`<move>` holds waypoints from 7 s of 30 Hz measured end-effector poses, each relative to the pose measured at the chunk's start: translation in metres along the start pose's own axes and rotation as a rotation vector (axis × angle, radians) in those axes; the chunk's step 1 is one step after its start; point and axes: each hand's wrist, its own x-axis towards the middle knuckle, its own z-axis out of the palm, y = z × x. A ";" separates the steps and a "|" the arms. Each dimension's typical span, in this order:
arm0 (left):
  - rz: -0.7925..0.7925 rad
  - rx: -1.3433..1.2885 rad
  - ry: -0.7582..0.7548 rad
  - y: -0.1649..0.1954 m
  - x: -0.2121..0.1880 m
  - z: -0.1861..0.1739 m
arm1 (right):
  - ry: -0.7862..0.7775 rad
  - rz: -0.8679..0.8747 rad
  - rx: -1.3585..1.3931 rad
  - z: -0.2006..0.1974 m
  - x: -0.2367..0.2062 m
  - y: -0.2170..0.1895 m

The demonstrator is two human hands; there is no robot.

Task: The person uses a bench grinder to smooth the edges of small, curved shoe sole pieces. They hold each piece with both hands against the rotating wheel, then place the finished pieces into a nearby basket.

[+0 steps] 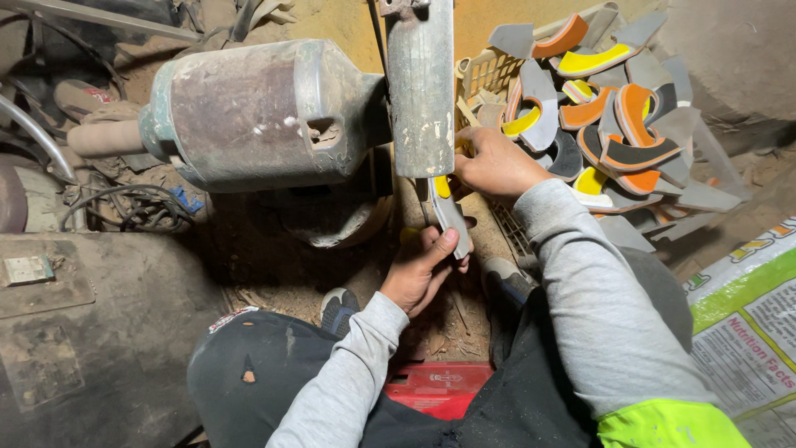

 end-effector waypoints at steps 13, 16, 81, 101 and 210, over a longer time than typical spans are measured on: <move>0.036 -0.056 -0.011 0.027 0.003 0.014 | -0.056 0.205 0.316 0.001 0.009 -0.006; 0.037 -0.084 -0.052 0.030 0.006 0.014 | -0.040 0.186 0.273 0.001 0.012 -0.005; 0.058 0.213 0.086 -0.066 0.029 0.048 | 0.069 -0.213 -0.154 -0.017 -0.073 -0.029; 0.044 -0.258 0.105 -0.093 0.056 0.048 | -0.054 -0.184 -0.293 -0.024 -0.059 -0.064; 0.138 0.684 0.413 -0.020 0.004 0.041 | -0.303 0.256 0.289 -0.043 -0.070 0.004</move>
